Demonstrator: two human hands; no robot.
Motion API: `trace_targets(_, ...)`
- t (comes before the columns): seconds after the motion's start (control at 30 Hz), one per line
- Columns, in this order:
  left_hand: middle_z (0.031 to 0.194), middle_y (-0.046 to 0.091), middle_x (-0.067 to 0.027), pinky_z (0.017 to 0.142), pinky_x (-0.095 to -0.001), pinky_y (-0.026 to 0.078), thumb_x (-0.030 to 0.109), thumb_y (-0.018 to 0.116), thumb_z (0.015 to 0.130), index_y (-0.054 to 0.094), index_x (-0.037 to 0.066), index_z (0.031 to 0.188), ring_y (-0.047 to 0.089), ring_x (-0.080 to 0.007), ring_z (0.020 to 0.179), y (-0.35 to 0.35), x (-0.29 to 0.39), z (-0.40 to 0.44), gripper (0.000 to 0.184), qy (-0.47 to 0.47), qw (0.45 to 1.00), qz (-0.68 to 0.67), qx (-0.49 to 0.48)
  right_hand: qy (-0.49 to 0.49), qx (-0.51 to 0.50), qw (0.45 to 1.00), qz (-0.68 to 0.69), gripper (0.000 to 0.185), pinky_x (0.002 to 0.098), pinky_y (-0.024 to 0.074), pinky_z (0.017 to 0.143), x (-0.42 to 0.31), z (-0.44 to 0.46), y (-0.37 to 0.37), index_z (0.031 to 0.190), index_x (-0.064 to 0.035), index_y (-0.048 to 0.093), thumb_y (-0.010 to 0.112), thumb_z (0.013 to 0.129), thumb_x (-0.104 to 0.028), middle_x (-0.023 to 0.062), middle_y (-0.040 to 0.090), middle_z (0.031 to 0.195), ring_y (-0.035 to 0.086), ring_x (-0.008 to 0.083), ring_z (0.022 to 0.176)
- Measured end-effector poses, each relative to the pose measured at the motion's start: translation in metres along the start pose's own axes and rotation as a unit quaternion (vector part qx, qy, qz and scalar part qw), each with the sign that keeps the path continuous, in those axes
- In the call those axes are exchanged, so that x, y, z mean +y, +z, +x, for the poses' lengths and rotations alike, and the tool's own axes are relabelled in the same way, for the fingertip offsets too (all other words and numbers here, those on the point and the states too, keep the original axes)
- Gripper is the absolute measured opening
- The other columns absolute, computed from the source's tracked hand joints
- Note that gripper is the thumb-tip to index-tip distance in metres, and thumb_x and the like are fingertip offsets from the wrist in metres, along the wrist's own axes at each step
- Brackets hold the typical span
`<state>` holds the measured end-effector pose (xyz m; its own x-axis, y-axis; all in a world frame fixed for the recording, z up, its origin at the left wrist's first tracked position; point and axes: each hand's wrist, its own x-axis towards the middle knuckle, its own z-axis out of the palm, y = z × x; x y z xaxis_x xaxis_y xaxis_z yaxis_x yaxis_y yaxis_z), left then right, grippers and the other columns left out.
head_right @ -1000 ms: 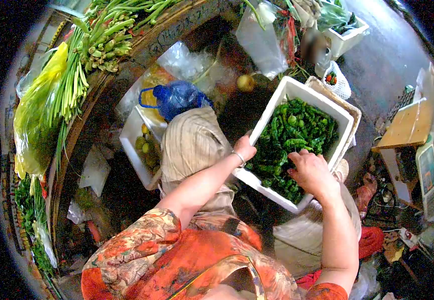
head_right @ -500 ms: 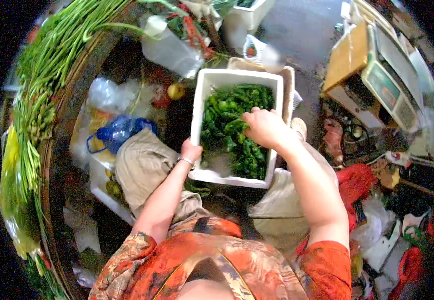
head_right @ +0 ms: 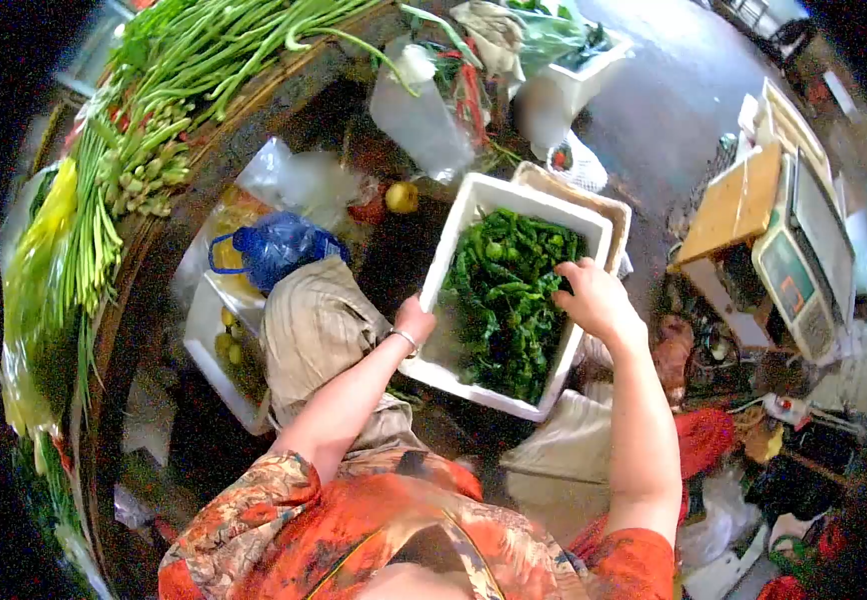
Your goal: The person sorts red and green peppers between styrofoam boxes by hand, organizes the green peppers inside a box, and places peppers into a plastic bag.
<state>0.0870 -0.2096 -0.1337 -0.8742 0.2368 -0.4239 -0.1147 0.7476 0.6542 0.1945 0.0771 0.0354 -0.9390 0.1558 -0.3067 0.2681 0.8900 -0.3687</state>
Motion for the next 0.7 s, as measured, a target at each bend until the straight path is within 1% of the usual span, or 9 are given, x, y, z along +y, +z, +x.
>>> trace_targets(0.03, 0.106, 0.068, -0.0213, 0.085, -0.0410, 0.052, 0.008, 0.060, 0.076, 0.062, 0.004, 0.116, 0.065, -0.0367, 0.100, 0.003, -0.004, 0.003, 0.041, -0.002, 1.000, -0.005, 0.007, 0.005, -0.002, 1.000, 0.000, 0.038, 0.0441, 0.0480, 0.091, 0.000, 0.000, -0.001, 0.119, -0.0067, 0.062, 0.065, 0.084, -0.023, 0.0193, 0.060, 0.108, 0.060, 0.0359, 0.104)
trace_targets(0.1, 0.105, 0.068, -0.0215, 0.084, -0.0406, 0.053, 0.008, 0.061, 0.075, 0.062, 0.003, 0.115, 0.066, -0.0365, 0.098, 0.007, -0.009, 0.008, 0.040, -0.028, 0.999, 0.046, -0.007, 0.002, 0.006, 1.000, 0.015, 0.037, 0.0441, 0.0479, 0.090, 0.001, -0.001, -0.003, 0.118, -0.0065, 0.062, 0.065, 0.084, -0.023, 0.0195, 0.060, 0.107, 0.059, 0.0362, 0.104)
trace_targets(0.17, 0.103, 0.068, -0.0222, 0.082, -0.0396, 0.054, 0.007, 0.061, 0.077, 0.062, 0.001, 0.113, 0.068, -0.0347, 0.093, 0.003, -0.004, 0.005, 0.037, -0.005, 0.998, 0.064, -0.010, -0.010, 0.028, 0.999, 0.024, 0.038, 0.0440, 0.0481, 0.090, 0.003, -0.003, -0.004, 0.118, -0.0063, 0.061, 0.065, 0.084, -0.023, 0.0191, 0.061, 0.107, 0.059, 0.0364, 0.104)
trace_targets(0.27, 0.101, 0.068, -0.0221, 0.081, -0.0391, 0.055, 0.008, 0.063, 0.077, 0.062, -0.001, 0.112, 0.068, -0.0338, 0.093, 0.011, -0.015, 0.012, 0.036, -0.022, 0.997, 0.068, -0.010, 0.000, 0.030, 0.999, 0.023, 0.038, 0.0440, 0.0479, 0.090, 0.004, -0.003, -0.005, 0.118, -0.0062, 0.061, 0.066, 0.084, -0.023, 0.0189, 0.061, 0.107, 0.059, 0.0365, 0.105)
trace_targets(0.33, 0.101, 0.066, -0.0262, 0.086, -0.0434, 0.051, 0.011, 0.059, 0.072, 0.065, 0.000, 0.104, 0.064, -0.0397, 0.099, 0.009, -0.012, 0.010, 0.034, -0.055, 0.997, 0.045, -0.021, 0.001, 0.033, 0.999, 0.029, 0.039, 0.0442, 0.0478, 0.091, 0.007, -0.003, -0.005, 0.118, -0.0064, 0.061, 0.066, 0.084, -0.024, 0.0192, 0.061, 0.108, 0.059, 0.0366, 0.105)
trace_targets(0.43, 0.101, 0.066, -0.0262, 0.086, -0.0437, 0.051, 0.011, 0.059, 0.072, 0.066, 0.000, 0.103, 0.064, -0.0399, 0.099, 0.009, -0.012, 0.009, 0.033, -0.063, 0.998, 0.024, -0.020, 0.028, 0.016, 0.999, 0.035, 0.040, 0.0441, 0.0477, 0.091, 0.010, -0.003, -0.011, 0.119, -0.0063, 0.061, 0.067, 0.084, -0.023, 0.0192, 0.062, 0.109, 0.059, 0.0365, 0.106)
trace_targets(0.47, 0.102, 0.066, -0.0261, 0.087, -0.0435, 0.051, 0.011, 0.058, 0.073, 0.066, 0.001, 0.103, 0.063, -0.0396, 0.100, 0.009, -0.011, 0.009, 0.033, -0.063, 0.997, 0.036, -0.020, 0.041, 0.016, 0.999, 0.030, 0.040, 0.0437, 0.0476, 0.092, 0.015, -0.001, -0.008, 0.119, -0.0061, 0.061, 0.068, 0.083, -0.022, 0.0206, 0.062, 0.109, 0.059, 0.0370, 0.106)
trace_targets(0.6, 0.103, 0.066, -0.0258, 0.088, -0.0434, 0.051, 0.011, 0.057, 0.073, 0.066, 0.001, 0.103, 0.063, -0.0394, 0.101, 0.009, -0.009, 0.009, 0.033, -0.070, 0.997, 0.028, -0.022, 0.054, 0.000, 0.998, 0.033, 0.037, 0.0434, 0.0473, 0.093, 0.024, 0.004, -0.009, 0.117, -0.0075, 0.063, 0.068, 0.082, -0.020, 0.0240, 0.061, 0.110, 0.059, 0.0385, 0.107)
trace_targets(0.7, 0.105, 0.066, -0.0251, 0.089, -0.0434, 0.051, 0.011, 0.057, 0.073, 0.065, 0.001, 0.105, 0.063, -0.0392, 0.103, 0.004, -0.004, 0.006, 0.034, -0.069, 0.996, 0.055, -0.026, 0.060, -0.001, 0.997, 0.040, 0.038, 0.0436, 0.0476, 0.093, 0.029, 0.006, -0.009, 0.117, -0.0075, 0.063, 0.068, 0.082, -0.020, 0.0244, 0.061, 0.111, 0.059, 0.0391, 0.107)
